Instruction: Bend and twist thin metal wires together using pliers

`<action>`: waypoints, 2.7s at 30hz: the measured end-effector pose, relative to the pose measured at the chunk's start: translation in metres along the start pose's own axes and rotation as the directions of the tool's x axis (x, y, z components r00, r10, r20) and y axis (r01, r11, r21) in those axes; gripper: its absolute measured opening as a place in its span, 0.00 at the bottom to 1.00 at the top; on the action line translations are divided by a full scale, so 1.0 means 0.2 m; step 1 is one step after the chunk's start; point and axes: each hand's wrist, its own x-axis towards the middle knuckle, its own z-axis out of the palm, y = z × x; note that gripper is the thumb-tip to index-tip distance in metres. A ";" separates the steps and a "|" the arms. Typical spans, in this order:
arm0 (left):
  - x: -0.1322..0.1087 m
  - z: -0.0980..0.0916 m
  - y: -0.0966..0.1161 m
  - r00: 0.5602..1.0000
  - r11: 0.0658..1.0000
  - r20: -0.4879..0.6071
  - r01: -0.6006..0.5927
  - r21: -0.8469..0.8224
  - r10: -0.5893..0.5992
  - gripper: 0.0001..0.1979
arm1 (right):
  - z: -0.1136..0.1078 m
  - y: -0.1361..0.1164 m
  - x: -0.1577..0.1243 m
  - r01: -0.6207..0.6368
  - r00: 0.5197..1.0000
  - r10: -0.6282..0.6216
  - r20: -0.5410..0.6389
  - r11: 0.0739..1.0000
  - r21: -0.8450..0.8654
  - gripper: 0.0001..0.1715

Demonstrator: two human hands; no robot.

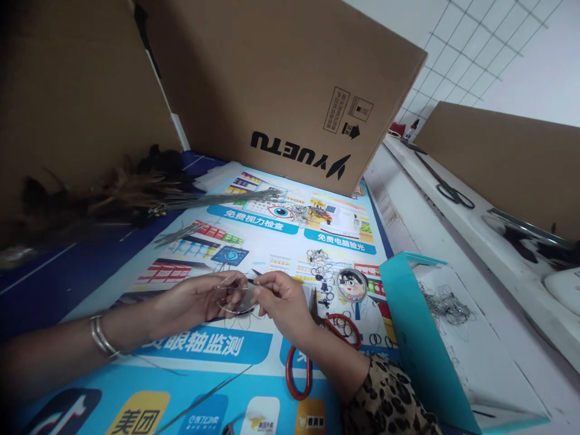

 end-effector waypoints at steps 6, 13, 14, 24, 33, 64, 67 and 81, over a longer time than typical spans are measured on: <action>0.01 -0.02 0.00 1.000 1.000 0.014 0.023 -0.013 -0.023 0.12 | 0.00 0.00 -0.01 0.014 0.999 -0.015 0.051 1.000 0.023 0.11; 0.01 -0.02 0.00 0.998 0.999 0.048 0.044 -0.031 -0.042 0.14 | 0.00 0.01 -0.01 0.010 0.998 -0.013 0.064 0.999 0.032 0.12; 0.01 -0.02 0.00 0.998 0.998 0.048 0.043 -0.037 -0.042 0.15 | 0.00 0.01 -0.01 0.008 0.998 -0.010 0.059 0.999 0.037 0.13; 0.03 -0.05 0.00 0.998 0.992 0.053 0.037 -0.117 -0.031 0.14 | 0.00 0.01 0.01 -0.018 0.999 0.020 -0.034 0.998 0.055 0.13; 0.02 -0.04 0.01 0.993 0.992 -0.006 -0.114 0.053 0.114 0.03 | 0.00 0.05 0.01 0.049 0.997 -0.051 -0.055 0.998 -0.034 0.12; 0.04 -0.06 -0.03 0.980 0.942 -0.038 -0.174 0.286 0.193 0.11 | -0.02 0.04 -0.01 0.268 0.952 -0.307 0.009 0.817 -0.511 0.04; 0.04 -0.06 -0.03 0.968 0.933 -0.070 -0.210 0.292 0.239 0.14 | -0.02 0.04 -0.01 0.282 0.948 -0.317 0.017 0.817 -0.503 0.04; 0.06 -0.07 -0.07 0.870 0.564 -0.102 -0.220 0.796 0.483 0.17 | 0.03 0.08 0.00 0.163 0.974 -0.217 -0.072 0.881 -0.444 0.07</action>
